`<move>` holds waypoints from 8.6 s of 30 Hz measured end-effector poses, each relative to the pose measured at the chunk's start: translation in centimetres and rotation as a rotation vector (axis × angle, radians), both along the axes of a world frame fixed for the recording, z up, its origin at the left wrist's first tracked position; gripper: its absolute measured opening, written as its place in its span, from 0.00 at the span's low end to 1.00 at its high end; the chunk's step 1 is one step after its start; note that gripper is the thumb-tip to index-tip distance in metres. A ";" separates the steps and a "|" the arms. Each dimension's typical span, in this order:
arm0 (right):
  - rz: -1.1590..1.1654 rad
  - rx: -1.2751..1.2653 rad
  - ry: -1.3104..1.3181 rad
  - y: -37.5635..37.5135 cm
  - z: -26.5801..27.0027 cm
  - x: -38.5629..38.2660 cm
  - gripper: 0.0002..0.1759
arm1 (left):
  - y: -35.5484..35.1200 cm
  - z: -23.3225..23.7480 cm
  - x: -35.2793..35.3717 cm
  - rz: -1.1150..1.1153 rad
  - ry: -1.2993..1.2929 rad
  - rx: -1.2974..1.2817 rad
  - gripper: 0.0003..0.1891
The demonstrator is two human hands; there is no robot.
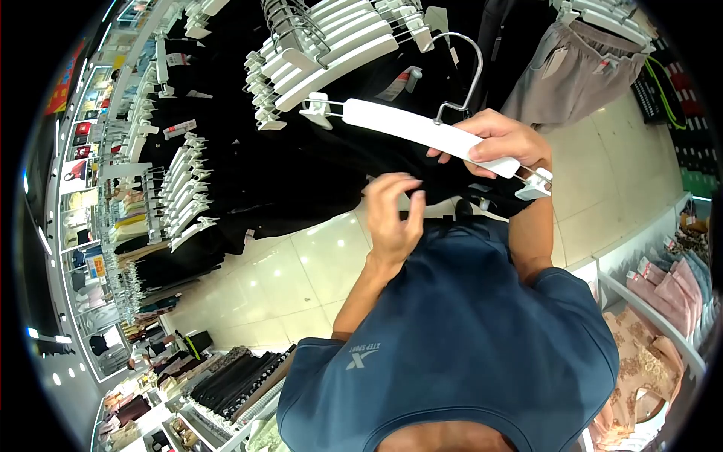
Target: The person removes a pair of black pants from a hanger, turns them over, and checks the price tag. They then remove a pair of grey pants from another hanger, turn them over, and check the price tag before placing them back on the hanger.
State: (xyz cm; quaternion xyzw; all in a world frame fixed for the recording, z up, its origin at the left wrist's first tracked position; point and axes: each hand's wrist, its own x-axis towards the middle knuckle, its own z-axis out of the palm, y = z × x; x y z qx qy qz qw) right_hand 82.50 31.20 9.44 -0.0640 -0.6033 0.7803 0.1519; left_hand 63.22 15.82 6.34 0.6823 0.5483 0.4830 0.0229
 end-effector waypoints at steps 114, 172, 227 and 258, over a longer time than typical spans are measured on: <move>-0.052 -0.131 -0.124 -0.3 0.0 0.5 0.28 | 0.5 -0.9 -0.1 -0.021 -0.306 -0.308 0.07; -0.476 0.216 -0.407 -0.6 4.2 0.7 0.20 | -0.4 -23.5 -3.6 0.297 -1.067 -1.001 0.19; -0.844 -0.009 -0.464 -3.6 -1.9 12.5 0.17 | 1.8 -12.0 -11.2 0.280 0.276 0.046 0.16; -0.453 0.683 -0.808 -3.3 -2.5 3.6 0.14 | -0.8 -6.2 -9.0 0.281 -0.076 -0.569 0.41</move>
